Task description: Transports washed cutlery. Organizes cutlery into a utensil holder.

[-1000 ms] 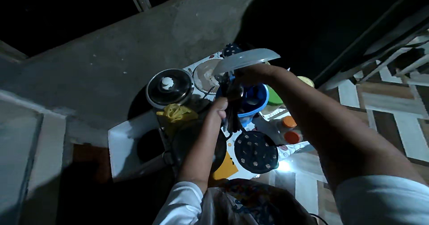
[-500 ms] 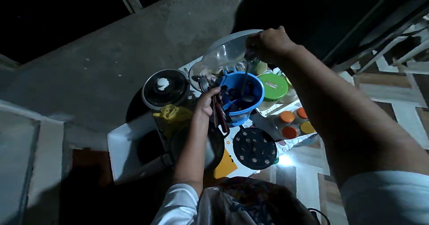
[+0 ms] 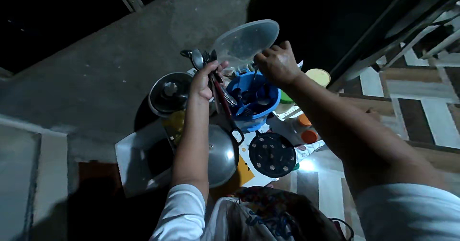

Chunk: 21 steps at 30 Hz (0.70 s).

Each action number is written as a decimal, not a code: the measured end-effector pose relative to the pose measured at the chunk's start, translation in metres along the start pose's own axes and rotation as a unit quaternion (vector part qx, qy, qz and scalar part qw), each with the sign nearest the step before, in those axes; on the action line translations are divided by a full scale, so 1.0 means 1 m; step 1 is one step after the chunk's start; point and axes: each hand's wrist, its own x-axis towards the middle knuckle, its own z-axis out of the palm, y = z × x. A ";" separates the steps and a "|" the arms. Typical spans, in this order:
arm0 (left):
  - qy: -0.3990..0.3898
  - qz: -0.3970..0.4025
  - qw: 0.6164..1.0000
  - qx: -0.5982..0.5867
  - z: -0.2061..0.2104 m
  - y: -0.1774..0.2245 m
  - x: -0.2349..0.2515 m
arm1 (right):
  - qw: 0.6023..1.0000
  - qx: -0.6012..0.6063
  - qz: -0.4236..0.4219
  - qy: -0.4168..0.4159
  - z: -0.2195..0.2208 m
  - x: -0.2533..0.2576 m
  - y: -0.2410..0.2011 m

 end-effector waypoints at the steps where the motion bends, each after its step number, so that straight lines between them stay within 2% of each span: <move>1: 0.001 0.000 1.000 0.003 0.000 0.004 0.001 | 1.000 0.011 0.003 -0.016 0.006 -0.005 -0.002; 5: 0.004 -0.001 1.000 0.024 0.001 0.011 0.001 | 0.995 0.033 0.032 -0.083 0.034 -0.022 -0.009; 9: -0.005 -0.020 0.998 0.060 -0.005 0.016 -0.002 | 0.964 0.049 0.140 -0.222 0.037 -0.022 -0.025; 11: 0.001 -0.024 0.995 0.093 -0.010 0.019 -0.003 | 0.964 0.082 0.153 -0.200 0.027 -0.017 -0.045; 13: 0.006 -0.030 0.993 0.111 -0.013 0.022 -0.003 | 0.977 0.129 0.107 -0.135 0.026 -0.008 -0.075; 15: 0.013 -0.041 0.991 0.126 -0.014 0.026 -0.005 | 0.976 0.167 0.035 -0.134 0.038 0.003 -0.109; 17: 0.022 -0.046 0.986 0.157 -0.015 0.029 -0.008 | 0.959 0.170 0.001 -0.228 0.058 0.019 -0.138; 19: 0.028 -0.052 0.982 0.180 -0.016 0.031 -0.010 | 0.927 0.131 0.028 -0.350 0.080 0.039 -0.154; 21: 0.028 -0.057 0.980 0.188 -0.019 0.030 -0.012 | 0.903 0.086 0.073 -0.415 0.101 0.056 -0.165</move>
